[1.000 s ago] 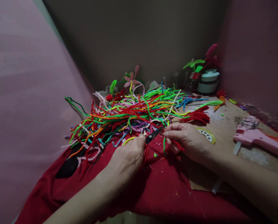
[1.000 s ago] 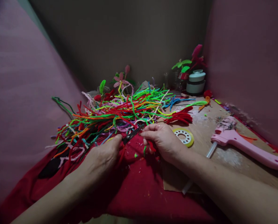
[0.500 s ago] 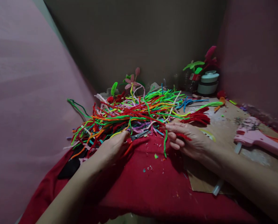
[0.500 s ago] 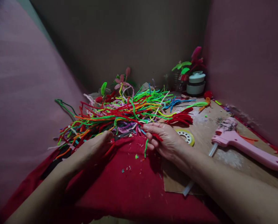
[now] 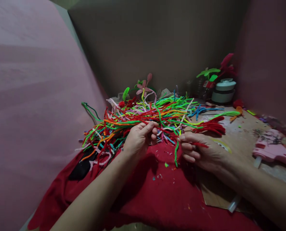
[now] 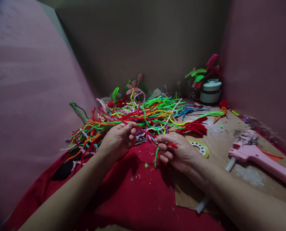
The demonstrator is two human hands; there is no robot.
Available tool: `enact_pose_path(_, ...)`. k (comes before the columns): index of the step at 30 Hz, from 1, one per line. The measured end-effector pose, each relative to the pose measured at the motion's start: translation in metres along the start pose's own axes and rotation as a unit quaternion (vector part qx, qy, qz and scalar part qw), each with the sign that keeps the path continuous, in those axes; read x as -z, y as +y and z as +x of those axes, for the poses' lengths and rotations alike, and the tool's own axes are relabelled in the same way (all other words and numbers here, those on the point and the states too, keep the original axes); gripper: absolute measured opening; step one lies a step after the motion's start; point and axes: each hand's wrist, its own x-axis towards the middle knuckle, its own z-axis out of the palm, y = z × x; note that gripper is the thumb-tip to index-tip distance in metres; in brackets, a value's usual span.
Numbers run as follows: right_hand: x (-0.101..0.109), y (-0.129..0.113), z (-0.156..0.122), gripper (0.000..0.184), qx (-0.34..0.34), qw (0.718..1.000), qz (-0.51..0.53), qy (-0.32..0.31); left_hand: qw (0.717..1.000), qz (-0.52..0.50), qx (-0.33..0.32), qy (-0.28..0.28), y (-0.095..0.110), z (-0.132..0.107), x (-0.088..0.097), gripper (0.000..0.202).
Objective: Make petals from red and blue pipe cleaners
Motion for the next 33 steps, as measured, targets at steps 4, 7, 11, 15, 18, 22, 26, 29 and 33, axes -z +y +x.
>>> enact_pose_path(4,0.005,-0.006,0.003,0.008,0.026,0.995,0.084,0.047,0.998,-0.051,-0.022,0.013,-0.001,0.007,-0.002,0.019)
enact_pose_path(7,0.005,-0.001,0.004,0.015,0.048,0.996,0.063,0.045,0.995,-0.094,-0.014,0.003,-0.009,0.008,-0.010,0.016)
enact_pose_path(11,0.000,0.009,0.004,0.015,0.100,0.995,-0.005,-0.008,0.994,-0.100,0.010,-0.043,-0.027,0.002,-0.024,0.016)
enact_pose_path(15,-0.002,0.010,0.006,0.016,0.163,0.986,-0.020,0.014,0.994,-0.080,0.037,-0.066,-0.037,-0.004,-0.030,0.020)
enact_pose_path(18,0.001,0.007,0.007,0.012,0.171,0.984,-0.024,0.033,0.997,-0.052,0.039,-0.029,-0.036,-0.005,-0.029,0.022)
enact_pose_path(22,0.002,0.006,0.007,0.010,0.165,0.985,-0.049,0.012,0.997,0.069,-0.026,-0.016,-0.033,-0.003,-0.024,0.021)
enact_pose_path(26,-0.001,0.007,0.005,0.010,0.157,0.985,-0.071,0.030,0.988,0.137,-0.070,-0.027,-0.032,-0.003,-0.022,0.023)
enact_pose_path(29,-0.001,0.008,0.004,0.014,0.141,0.987,-0.060,0.040,0.992,0.109,-0.047,-0.049,-0.033,-0.003,-0.023,0.028)
enact_pose_path(33,0.002,0.010,0.005,0.019,0.125,0.988,-0.055,0.066,0.997,0.040,-0.046,-0.053,-0.034,-0.002,-0.025,0.026)
